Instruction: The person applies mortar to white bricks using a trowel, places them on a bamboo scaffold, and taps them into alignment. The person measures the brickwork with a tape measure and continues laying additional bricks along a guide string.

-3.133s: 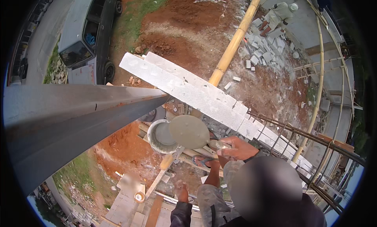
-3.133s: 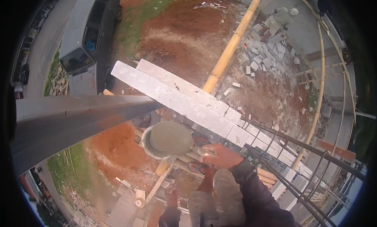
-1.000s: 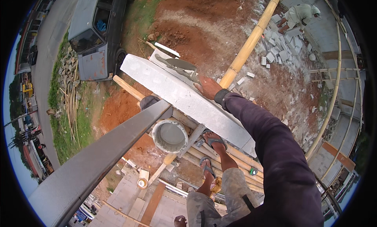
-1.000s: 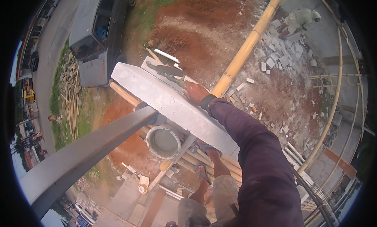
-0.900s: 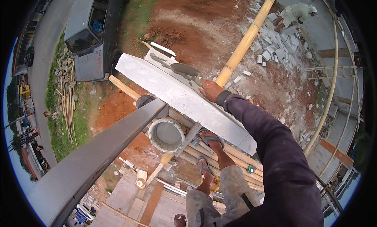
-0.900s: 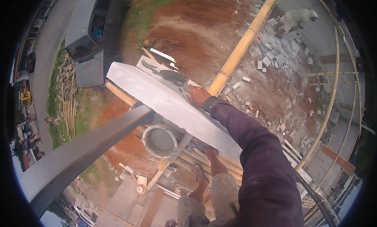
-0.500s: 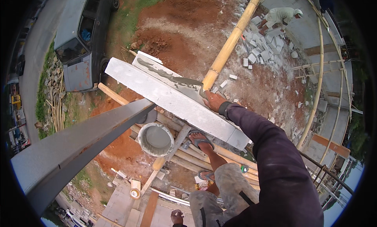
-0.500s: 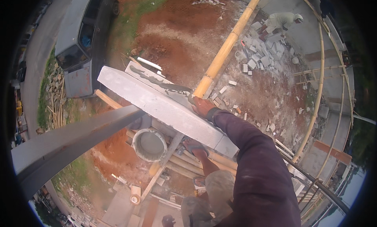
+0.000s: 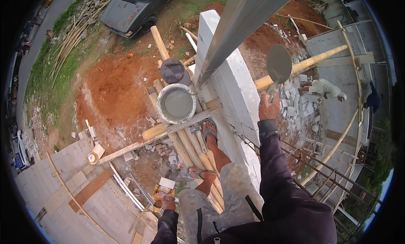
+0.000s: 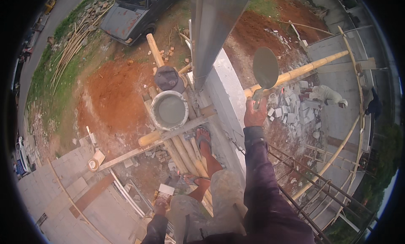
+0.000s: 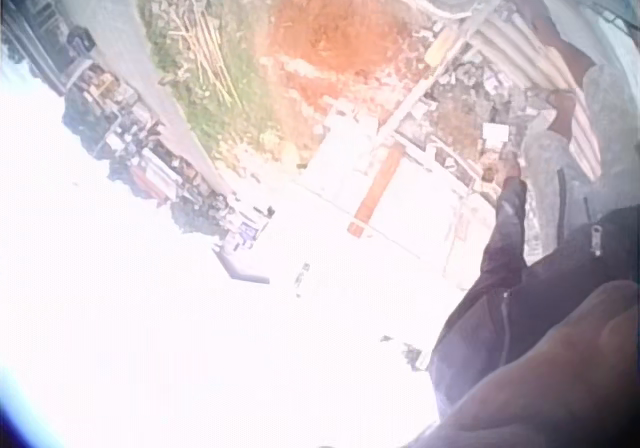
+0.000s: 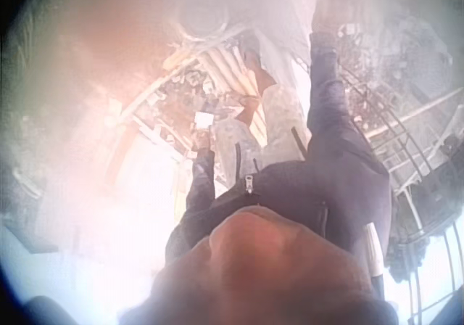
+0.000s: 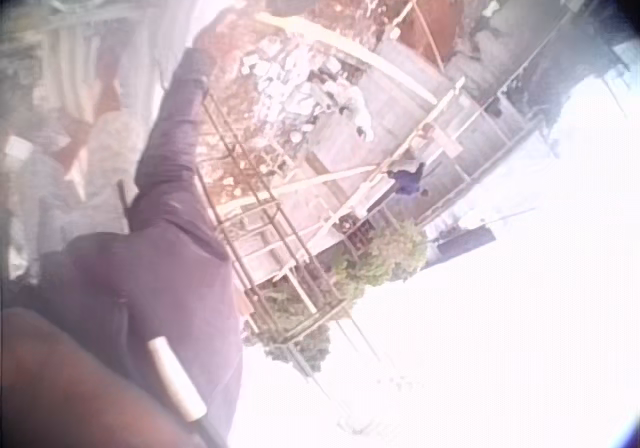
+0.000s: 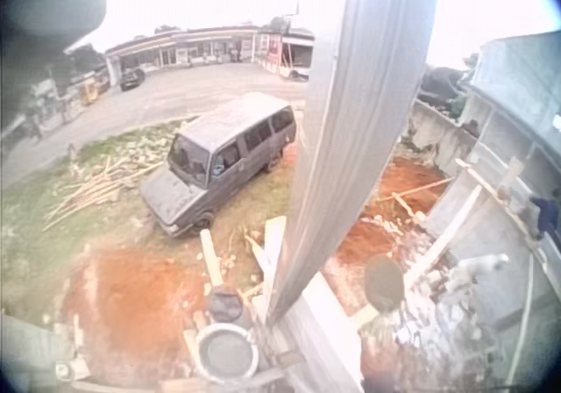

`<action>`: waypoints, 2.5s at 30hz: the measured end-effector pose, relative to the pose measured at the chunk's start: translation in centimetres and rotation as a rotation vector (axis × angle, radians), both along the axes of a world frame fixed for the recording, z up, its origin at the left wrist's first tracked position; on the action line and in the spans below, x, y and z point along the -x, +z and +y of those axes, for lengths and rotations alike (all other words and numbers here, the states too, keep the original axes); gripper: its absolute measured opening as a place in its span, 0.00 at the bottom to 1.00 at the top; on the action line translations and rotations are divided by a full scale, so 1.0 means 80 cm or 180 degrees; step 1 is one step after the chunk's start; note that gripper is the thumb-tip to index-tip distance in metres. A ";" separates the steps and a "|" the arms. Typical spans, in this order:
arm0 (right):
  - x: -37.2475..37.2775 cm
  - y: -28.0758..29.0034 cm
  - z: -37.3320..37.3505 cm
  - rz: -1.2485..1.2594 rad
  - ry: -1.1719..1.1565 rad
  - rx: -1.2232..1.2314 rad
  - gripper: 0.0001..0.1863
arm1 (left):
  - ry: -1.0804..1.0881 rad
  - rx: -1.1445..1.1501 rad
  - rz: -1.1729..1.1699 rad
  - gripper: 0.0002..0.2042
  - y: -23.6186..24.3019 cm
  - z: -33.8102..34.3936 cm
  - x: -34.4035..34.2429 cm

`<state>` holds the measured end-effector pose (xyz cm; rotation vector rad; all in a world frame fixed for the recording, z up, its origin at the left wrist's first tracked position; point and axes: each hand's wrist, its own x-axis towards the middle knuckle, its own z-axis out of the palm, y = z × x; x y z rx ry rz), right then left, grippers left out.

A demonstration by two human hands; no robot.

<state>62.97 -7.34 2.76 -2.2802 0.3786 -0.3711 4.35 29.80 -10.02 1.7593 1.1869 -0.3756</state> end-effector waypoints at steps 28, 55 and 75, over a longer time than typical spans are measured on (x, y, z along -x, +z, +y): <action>0.425 -0.273 0.425 0.1313 0.5386 0.3032 0.14 | 0.3681 -0.0864 0.0576 0.10 -0.009 -0.385 0.177; 0.691 -0.215 0.519 0.4010 0.5879 0.1719 0.41 | 0.5888 -0.1915 0.0741 0.21 0.170 -0.342 0.379; 0.533 -0.018 0.450 0.6207 0.4510 -0.0893 0.43 | 0.3683 0.2297 -0.0970 0.22 0.131 -0.192 0.166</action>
